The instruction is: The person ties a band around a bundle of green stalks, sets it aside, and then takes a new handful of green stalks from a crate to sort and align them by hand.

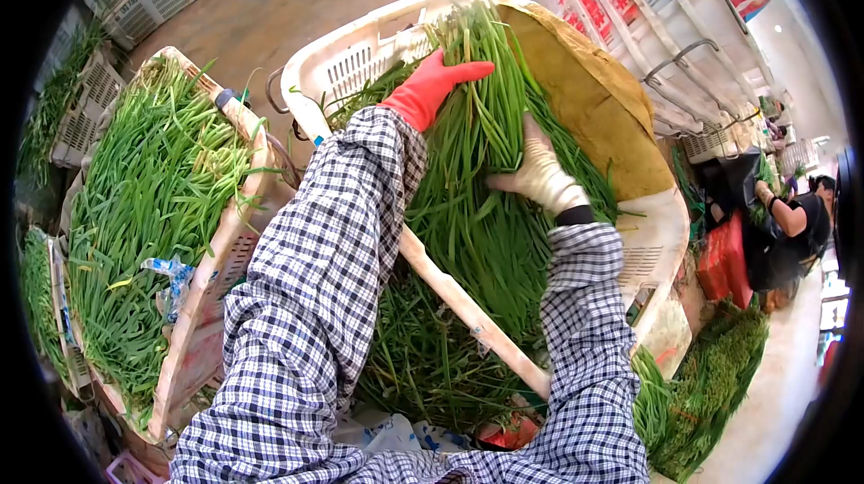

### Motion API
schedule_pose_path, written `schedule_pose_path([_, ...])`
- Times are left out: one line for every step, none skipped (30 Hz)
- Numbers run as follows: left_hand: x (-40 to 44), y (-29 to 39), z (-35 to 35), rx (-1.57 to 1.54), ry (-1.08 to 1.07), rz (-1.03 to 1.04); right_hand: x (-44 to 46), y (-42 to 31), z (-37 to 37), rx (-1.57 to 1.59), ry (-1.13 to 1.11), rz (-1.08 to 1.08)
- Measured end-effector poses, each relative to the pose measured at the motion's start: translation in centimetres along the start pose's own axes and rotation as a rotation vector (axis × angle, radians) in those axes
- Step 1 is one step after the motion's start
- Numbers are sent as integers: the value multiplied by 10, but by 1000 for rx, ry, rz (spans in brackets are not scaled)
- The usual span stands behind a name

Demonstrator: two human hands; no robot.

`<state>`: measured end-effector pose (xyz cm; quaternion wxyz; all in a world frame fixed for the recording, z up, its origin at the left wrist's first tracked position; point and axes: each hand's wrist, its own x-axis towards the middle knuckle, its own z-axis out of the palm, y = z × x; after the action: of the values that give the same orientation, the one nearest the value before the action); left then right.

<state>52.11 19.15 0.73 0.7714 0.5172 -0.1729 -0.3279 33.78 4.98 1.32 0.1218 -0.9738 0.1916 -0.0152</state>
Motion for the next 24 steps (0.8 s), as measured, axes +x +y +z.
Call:
schedule_pose_path([-19,20,9,24,-35,-42,-3,10,-29,306,-142,-81])
schedule_pose_path([-37,40,18,48,-68,-85,-3,25,-49,611,-285,-162])
schedule_pose_path([-49,55,28,72,-77,-125,11,55,-46,823,-182,-248])
schedule_pose_path([-48,52,29,66,-76,-124,26,76,-38,1030,-75,-333])
schedule_pose_path([-47,44,31,63,-193,-37,24,66,-56,1092,-22,-253])
schedule_pose_path([-46,41,34,60,-310,55,23,53,-64,1085,-24,-253])
schedule_pose_path([-50,44,39,48,-367,91,24,36,-68,1075,-132,-295])
schedule_pose_path([-53,40,45,41,-363,94,25,27,-70,1063,-241,-336])
schedule_pose_path([-54,32,52,-34,-362,187,17,20,-68,1003,-245,-351])
schedule_pose_path([-62,34,59,-109,-359,283,10,13,-67,944,-248,-366])
schedule_pose_path([-70,37,61,-48,-382,268,3,5,-65,884,-251,-383])
schedule_pose_path([-77,38,66,-51,-377,281,-2,8,-59,846,-193,-478])
schedule_pose_path([-84,36,72,41,-379,409,-8,12,-53,655,-164,-510])
schedule_pose_path([-95,34,77,130,-382,532,-23,20,-49,616,-152,-486])
schedule_pose_path([-114,41,85,229,-358,510,-36,20,-49,619,-142,-458])
schedule_pose_path([-123,39,92,217,-363,516,-50,20,-49,633,-124,-427])
schedule_pose_path([-127,33,101,197,-307,562,-61,19,-52,659,-103,-402])
schedule_pose_path([-132,29,108,178,-251,606,-72,17,-55,696,-83,-372])
schedule_pose_path([-136,25,112,234,-201,605,-80,14,-58,745,-61,-348])
schedule_pose_path([-139,21,116,228,-206,616,-84,9,-60,805,-37,-331])
schedule_pose_path([-142,18,119,308,-61,641,-85,5,-61,852,-18,-318])
schedule_pose_path([-144,15,122,393,85,659,-84,0,-61,905,-1,-309])
schedule_pose_path([-143,13,127,350,197,616,-78,-5,-59,963,18,-305])
schedule_pose_path([-142,10,125,357,196,617,-73,-8,-56,1015,19,-297])
